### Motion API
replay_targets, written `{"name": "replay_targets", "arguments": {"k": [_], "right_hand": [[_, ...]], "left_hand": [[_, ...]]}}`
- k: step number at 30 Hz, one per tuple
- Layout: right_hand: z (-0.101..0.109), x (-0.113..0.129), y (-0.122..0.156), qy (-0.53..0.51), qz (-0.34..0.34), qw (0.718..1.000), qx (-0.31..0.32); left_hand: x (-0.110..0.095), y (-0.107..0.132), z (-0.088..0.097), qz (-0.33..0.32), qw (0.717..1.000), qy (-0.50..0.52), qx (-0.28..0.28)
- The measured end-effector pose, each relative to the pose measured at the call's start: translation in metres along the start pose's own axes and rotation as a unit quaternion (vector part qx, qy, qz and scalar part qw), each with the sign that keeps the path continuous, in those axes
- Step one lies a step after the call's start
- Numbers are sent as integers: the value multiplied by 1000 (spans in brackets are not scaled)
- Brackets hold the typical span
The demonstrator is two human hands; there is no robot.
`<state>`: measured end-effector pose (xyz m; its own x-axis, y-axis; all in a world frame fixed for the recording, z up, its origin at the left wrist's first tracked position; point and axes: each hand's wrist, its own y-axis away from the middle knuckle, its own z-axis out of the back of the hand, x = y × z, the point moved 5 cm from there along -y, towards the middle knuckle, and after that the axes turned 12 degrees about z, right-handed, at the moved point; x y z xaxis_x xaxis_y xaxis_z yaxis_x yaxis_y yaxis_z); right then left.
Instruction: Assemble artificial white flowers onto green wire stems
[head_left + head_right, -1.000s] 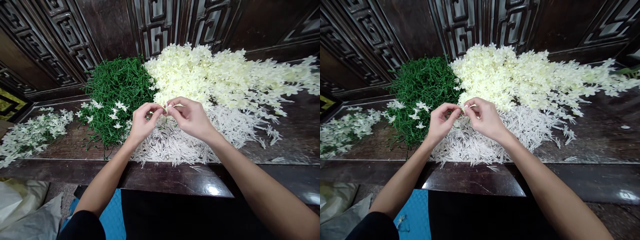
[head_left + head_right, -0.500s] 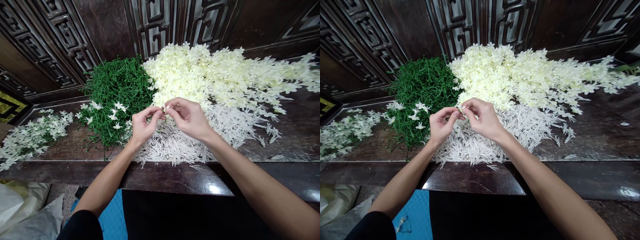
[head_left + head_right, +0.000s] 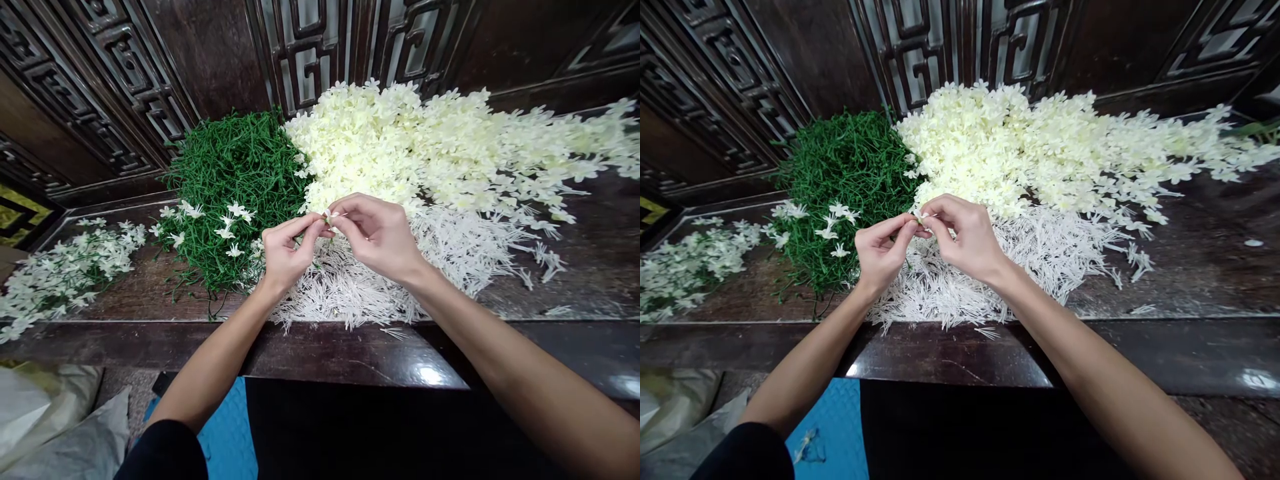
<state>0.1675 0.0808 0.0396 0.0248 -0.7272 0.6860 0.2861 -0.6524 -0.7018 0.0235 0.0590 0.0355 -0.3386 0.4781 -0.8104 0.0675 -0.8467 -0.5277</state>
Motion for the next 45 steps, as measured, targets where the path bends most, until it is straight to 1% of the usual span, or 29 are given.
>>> {"name": "replay_targets", "arguments": {"k": [7,10,13,15,19,21,23,24,25,27,29,31,32,33,34,35,37,38,39,40,42,45], "right_hand": [[-2,2,2,38,32,999,-3],[-3,5,2,81,72,994,1],[-3,10,2,132,117,984,-3],[-4,12,2,152,132,980,-10],[-6,13,5,155,139,978,-30],[-6,12,6,151,137,978,-33],[-6,10,6,145,123,981,-26],[-6,8,5,133,105,985,-20],[-5,6,3,111,79,991,-15],[-2,0,0,51,15,999,-12],[4,-5,-4,8,-40,999,-33],[14,-9,-6,30,-60,996,-66],[19,-10,-7,64,-58,994,-74],[23,-11,-8,109,-51,990,-69],[25,-13,-8,165,-45,985,-36],[22,-16,-7,213,-44,976,27],[15,-23,-2,277,-44,947,157],[11,-26,1,297,-38,931,210],[7,-28,4,315,-25,917,244],[5,-29,6,332,-9,906,262],[2,-29,7,361,12,895,264],[3,-29,5,369,12,896,247]], "left_hand": [[1,2,0,-34,999,21,-7],[0,2,1,-58,998,12,-17],[-1,3,2,-79,996,12,-39],[-1,5,2,-84,995,10,-50],[0,8,2,-86,993,-18,-74],[-1,9,3,-87,992,-40,-78],[-1,8,2,-84,993,-54,-62],[-1,6,1,-74,995,-55,-48],[-1,3,1,-56,997,-48,-31],[1,-3,1,0,1000,-15,1],[6,-10,4,69,997,25,11],[11,-15,9,131,990,59,-5],[14,-17,12,161,984,79,-16],[17,-18,14,192,976,102,-24],[21,-19,15,225,966,128,-30],[24,-19,15,258,954,153,-31],[29,-19,15,321,925,199,-26],[31,-19,13,349,910,223,-17],[32,-18,12,374,894,247,-6],[33,-18,10,396,878,270,8],[34,-18,8,427,850,306,36],[35,-18,7,452,825,332,67]]}}
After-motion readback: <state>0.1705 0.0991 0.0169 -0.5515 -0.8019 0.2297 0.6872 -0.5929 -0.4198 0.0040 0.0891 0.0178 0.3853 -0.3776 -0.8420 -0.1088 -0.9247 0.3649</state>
